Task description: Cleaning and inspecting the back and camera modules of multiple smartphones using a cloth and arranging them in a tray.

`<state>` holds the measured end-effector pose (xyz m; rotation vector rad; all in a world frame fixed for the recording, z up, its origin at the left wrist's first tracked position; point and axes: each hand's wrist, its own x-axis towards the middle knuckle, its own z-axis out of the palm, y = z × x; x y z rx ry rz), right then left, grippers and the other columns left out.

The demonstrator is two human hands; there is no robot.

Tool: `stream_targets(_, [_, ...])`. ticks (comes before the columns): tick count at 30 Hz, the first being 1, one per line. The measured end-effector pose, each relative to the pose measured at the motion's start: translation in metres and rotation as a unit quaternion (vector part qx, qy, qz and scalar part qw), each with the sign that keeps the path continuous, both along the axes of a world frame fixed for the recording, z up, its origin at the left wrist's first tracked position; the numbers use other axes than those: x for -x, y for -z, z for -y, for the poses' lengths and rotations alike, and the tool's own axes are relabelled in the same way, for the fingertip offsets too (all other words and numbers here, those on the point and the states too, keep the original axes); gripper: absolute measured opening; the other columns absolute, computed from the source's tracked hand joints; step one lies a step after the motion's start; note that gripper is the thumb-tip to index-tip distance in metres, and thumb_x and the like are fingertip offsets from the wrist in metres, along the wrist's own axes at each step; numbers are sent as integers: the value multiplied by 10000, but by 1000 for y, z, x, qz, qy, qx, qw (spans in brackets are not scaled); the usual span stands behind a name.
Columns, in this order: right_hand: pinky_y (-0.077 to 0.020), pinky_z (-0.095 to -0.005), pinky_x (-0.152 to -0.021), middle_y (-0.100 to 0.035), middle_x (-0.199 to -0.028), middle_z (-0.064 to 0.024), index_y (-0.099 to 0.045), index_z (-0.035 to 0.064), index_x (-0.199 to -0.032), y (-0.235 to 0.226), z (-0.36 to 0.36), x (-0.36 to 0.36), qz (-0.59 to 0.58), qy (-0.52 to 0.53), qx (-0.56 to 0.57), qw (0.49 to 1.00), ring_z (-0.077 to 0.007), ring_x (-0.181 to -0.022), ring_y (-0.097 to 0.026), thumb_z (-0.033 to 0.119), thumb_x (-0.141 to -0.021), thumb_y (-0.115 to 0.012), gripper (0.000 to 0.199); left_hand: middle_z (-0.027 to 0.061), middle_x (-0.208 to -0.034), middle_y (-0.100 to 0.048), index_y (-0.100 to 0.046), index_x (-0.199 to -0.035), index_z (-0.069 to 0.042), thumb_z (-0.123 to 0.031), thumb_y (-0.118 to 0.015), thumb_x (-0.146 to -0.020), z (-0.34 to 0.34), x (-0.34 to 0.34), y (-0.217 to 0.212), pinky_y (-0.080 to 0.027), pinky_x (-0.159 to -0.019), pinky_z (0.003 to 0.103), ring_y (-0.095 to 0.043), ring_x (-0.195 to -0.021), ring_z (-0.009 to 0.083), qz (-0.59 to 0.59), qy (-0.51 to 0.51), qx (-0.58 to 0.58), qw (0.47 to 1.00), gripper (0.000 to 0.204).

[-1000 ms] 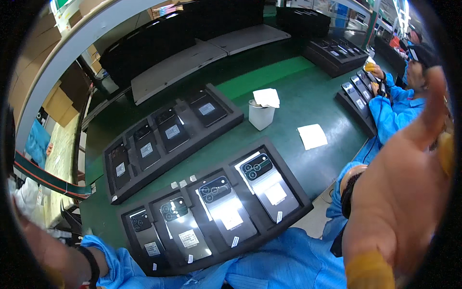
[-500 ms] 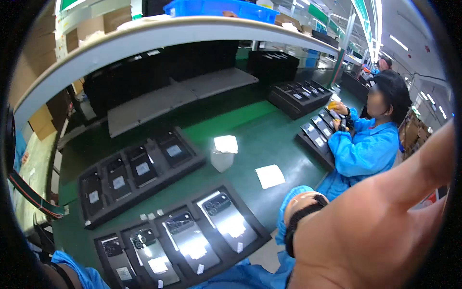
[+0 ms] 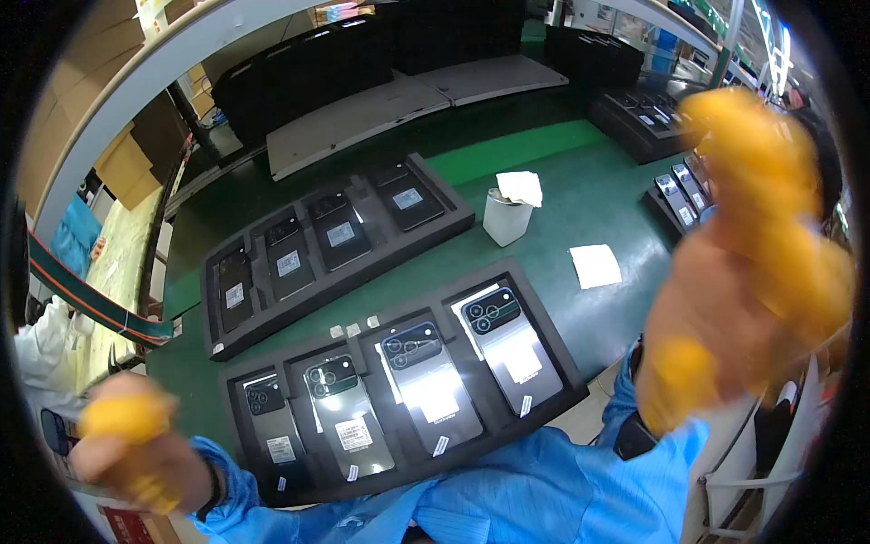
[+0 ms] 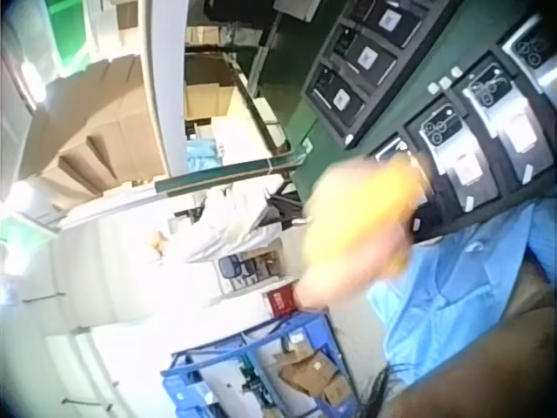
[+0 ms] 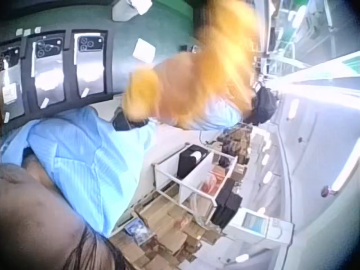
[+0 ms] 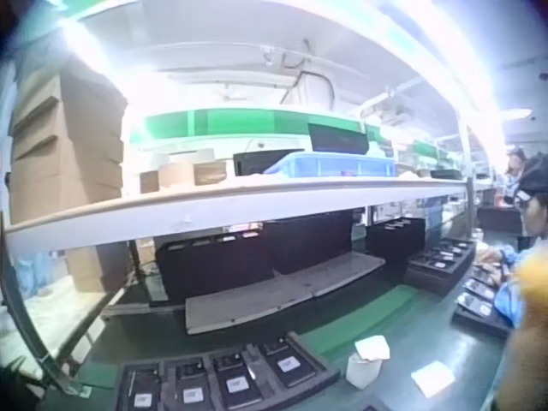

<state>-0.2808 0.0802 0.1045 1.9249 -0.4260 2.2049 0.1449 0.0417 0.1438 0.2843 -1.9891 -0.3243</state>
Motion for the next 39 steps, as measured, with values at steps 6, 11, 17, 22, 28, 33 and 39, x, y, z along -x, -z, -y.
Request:
stream_targets(6, [-449,-379,-875,-584,-1082,-144,-624,7,-1095,68,50,-33,-403,155,-494,755,-311,-1001,-543,182,-823,-647,324,84,-1036,-566,-611,-1074,-58,-204,-678,-788,58,86,121,-468,-809,338,-539,-918,260,369,-25,-68,927,328])
stream_targets(11, [-455,-386,-795,-585,-973,-120,-649,11,-956,112,63,-18,-432,182,-490,735,-304,-892,-546,176,-790,-663,235,133,-981,-571,-585,-1105,-15,-310,-633,-810,68,109,161,-435,-780,380,-519,-890,279,428,-119,15,896,420])
stream_targets(17, [-400,-377,-789,-568,-943,-111,-639,16,-932,131,66,-25,-427,217,-415,774,-286,-894,-523,209,-772,-675,254,149,-916,-578,-609,-1046,-18,-306,-625,-812,71,129,166,-373,-747,385,-499,-872,287,432,-154,-23,888,371])
stream_targets(22, [-377,-375,-804,-569,-945,-95,-649,31,-919,139,69,-21,-388,181,-451,783,-278,-915,-511,209,-783,-670,225,148,-944,-561,-645,-970,-41,-269,-609,-855,74,128,163,-392,-829,389,-481,-937,308,393,-48,-227,890,258])
stream_targets(28, [-376,-384,-831,-554,-977,-112,-644,37,-964,136,67,-21,-388,199,-451,778,-291,-932,-502,197,-772,-676,253,162,-1019,-544,-564,-1071,-2,-258,-648,-807,68,137,163,-419,-832,425,-506,-945,323,361,-87,-120,921,377])
stream_targets(33, [-367,-389,-862,-548,-1014,-129,-636,33,-987,134,70,-21,-394,203,-460,769,-298,-969,-489,183,-776,-676,262,153,-924,-574,-595,-1044,-8,-266,-642,-799,73,143,171,-417,-752,387,-504,-884,304,405,-149,-35,901,359])
stream_targets(39, [-353,-382,-884,-541,-1028,-130,-628,49,-1014,139,71,-18,-380,177,-478,772,-295,-996,-482,186,-784,-677,272,162,-908,-551,-588,-1054,-17,-200,-637,-807,85,140,171,-409,-785,385,-478,-898,309,378,-113,-154,906,312])
